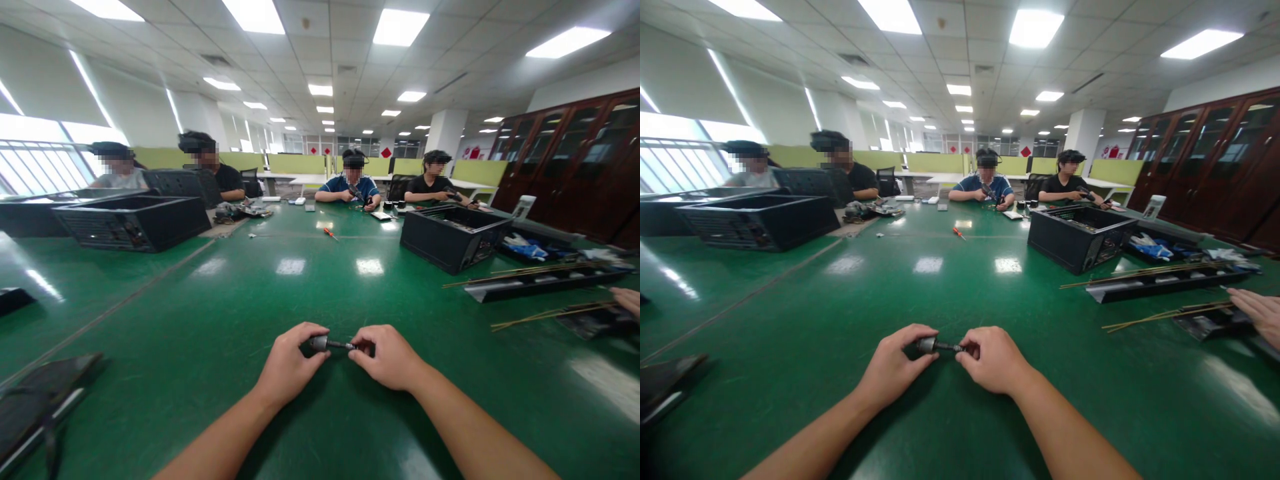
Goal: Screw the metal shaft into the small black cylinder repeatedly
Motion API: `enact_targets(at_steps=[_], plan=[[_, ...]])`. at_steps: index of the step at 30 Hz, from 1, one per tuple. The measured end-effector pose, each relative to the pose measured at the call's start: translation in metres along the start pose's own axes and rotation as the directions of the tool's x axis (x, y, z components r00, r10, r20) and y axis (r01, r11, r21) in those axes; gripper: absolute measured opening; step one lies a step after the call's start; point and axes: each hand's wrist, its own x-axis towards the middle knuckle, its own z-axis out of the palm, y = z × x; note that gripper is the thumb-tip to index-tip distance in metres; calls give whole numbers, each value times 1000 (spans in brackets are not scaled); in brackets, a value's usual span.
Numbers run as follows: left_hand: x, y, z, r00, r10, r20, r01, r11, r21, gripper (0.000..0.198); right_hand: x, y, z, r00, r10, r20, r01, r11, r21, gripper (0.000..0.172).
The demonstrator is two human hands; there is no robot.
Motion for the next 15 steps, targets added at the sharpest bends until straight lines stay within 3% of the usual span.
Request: enact_targets(at_steps=[5,10,15], plan=[[5,-3,-2,994,-110,22,109,993,55,27,2,7,-1,997,65,-35,-64,998,23,13],[13,-28,-7,964,-264,-20,264,964,-26,35,3,13,1,995,94,-45,-91,994,52,15],[19,-56,-31,962,-241,-124,256,959,120,41,3,15,0,993,105,-45,-101,992,71,16]])
